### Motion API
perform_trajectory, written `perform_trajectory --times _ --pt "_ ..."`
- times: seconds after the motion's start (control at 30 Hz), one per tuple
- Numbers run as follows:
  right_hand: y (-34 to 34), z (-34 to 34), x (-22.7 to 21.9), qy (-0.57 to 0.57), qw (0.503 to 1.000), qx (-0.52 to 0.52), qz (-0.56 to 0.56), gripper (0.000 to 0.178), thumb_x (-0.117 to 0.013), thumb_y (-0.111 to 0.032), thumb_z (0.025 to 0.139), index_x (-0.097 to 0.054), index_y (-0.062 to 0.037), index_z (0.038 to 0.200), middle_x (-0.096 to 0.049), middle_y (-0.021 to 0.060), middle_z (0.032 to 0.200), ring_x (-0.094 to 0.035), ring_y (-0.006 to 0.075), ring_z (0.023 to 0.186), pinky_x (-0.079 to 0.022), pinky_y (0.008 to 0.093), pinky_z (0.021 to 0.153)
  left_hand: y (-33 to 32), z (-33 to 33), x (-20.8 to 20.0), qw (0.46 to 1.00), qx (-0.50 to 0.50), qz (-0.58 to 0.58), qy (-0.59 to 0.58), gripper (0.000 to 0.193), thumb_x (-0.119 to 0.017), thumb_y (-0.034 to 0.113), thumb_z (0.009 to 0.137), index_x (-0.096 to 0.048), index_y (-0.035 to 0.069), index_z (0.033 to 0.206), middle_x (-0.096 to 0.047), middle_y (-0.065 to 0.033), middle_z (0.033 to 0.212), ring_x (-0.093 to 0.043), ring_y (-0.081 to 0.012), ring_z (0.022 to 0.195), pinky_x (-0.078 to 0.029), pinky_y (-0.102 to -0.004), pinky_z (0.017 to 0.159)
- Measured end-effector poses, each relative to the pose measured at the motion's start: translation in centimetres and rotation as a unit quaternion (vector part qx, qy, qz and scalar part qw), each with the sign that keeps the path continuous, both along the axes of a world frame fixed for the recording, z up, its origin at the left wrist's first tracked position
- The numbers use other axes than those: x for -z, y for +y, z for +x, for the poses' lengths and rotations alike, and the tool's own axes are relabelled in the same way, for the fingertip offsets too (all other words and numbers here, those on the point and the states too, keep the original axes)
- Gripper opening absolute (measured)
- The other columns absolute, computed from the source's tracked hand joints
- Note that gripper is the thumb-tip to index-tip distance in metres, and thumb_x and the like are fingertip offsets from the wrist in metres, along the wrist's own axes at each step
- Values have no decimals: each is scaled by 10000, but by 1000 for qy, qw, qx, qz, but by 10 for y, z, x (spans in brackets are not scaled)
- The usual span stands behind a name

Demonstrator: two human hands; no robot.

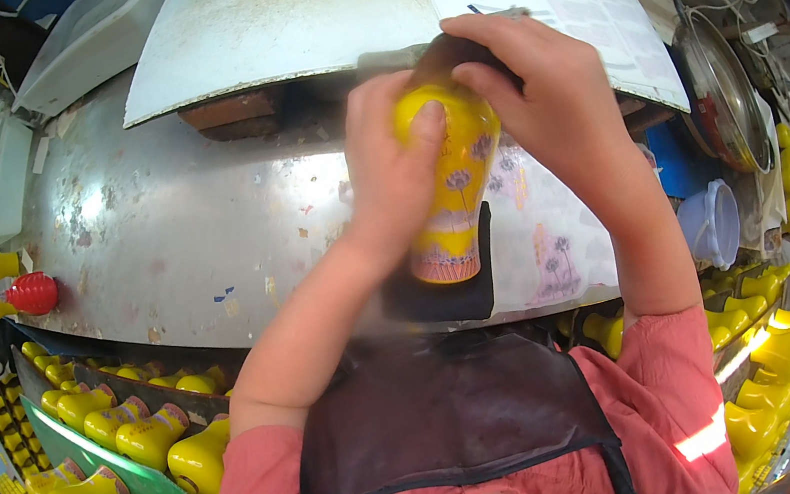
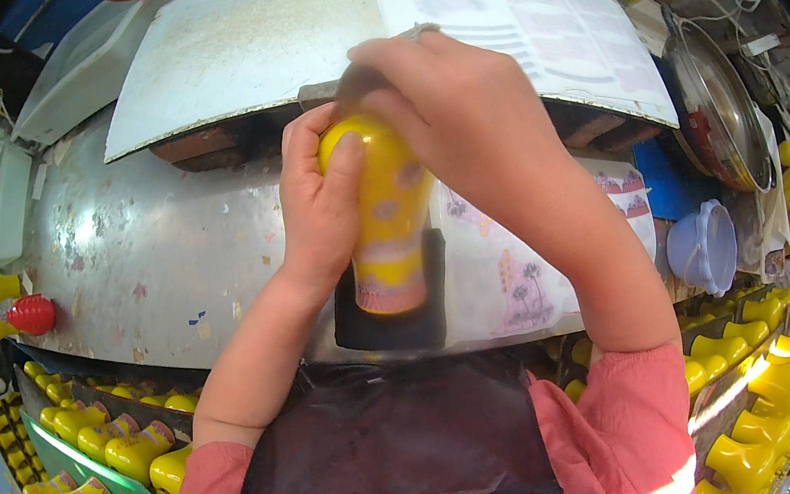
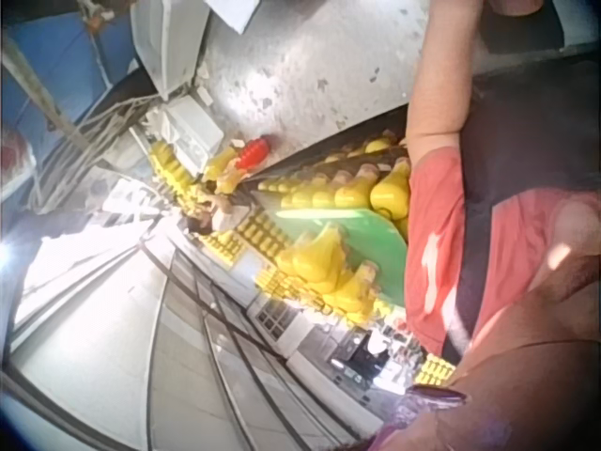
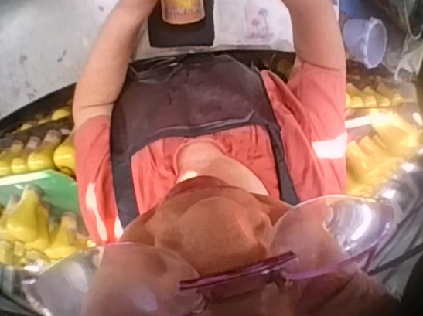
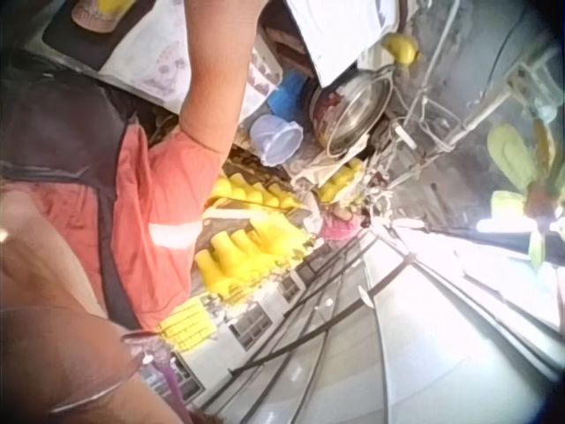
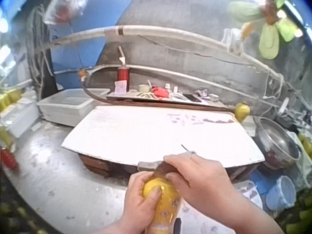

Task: The person applies small decorative stickers to a yellow ceramic vase, smoothing each one with a tool and their fingers. They rotate the vase to access different sides and place multiple stickers in sequence, then set the finished vase aside.

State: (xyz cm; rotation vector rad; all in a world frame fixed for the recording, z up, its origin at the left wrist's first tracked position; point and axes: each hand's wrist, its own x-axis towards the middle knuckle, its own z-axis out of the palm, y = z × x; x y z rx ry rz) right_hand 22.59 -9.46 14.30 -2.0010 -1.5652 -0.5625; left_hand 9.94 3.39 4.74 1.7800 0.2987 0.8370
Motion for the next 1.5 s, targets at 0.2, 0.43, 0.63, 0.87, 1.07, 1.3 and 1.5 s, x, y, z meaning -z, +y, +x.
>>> perform_trajectory --times 0.2,0.43,0.63,0.87,1.07,1.3,1.5 --pt "-28 -50 -10 -56 987 -137 -59 360 -793 -85 755 -778 -145 1109 -710 73 923 -696 248 761 -572 356 654 -7 -6 1 946 59 -305 -88 316 -441 176 1122 -524 51 1400 -597 -67 1297 -561 -134 1168 -458 -292 1047" --pt "-10 -25 -4 1 999 -26 24 357 -750 -85 812 -727 -126 1166 -637 79 798 -636 230 661 -536 360 590 -5 -14 -4 969 61 -233 -58 411 -551 164 1038 -490 29 1422 -564 -111 1334 -556 -217 1210 -451 -366 1075" --pt "-1 -12 -19 217 975 -5 -38 309 -745 19 887 -733 -24 1192 -757 148 1017 -736 199 896 -571 278 788 -2 -7 -8 999 7 42 -31 576 -726 270 878 -542 9 1356 -589 -191 1261 -560 -388 1186 -442 -478 1046" --pt "-21 -15 17 -79 994 -33 73 242 -764 -46 804 -762 -115 1036 -678 67 815 -702 248 749 -568 352 639 9 4 -5 1000 23 -20 -8 336 -616 211 981 -635 11 1250 -613 -172 1187 -596 -335 1117 -465 -393 1014" --pt "-45 -78 46 -33 959 -280 -8 253 -794 -53 738 -751 -90 984 -606 51 778 -712 252 809 -604 348 689 5 0 1 957 94 -272 -31 295 -557 211 1043 -642 37 1265 -574 -93 1208 -579 -199 1102 -450 -317 1015" --pt "-61 -42 42 26 996 50 74 313 -795 28 809 -749 -99 1091 -777 135 1011 -750 272 871 -594 327 751 6 -4 0 987 76 -141 31 352 -522 270 1081 -583 44 1345 -622 -98 1230 -629 -178 1092 -507 -306 984" --pt "-79 -81 61 165 966 -199 9 295 -768 25 765 -720 -65 1042 -748 177 1000 -744 336 888 -609 428 737 -3 -6 6 969 89 -227 -42 460 -363 387 1140 -556 52 1390 -635 -94 1260 -633 -173 1127 -520 -322 994"
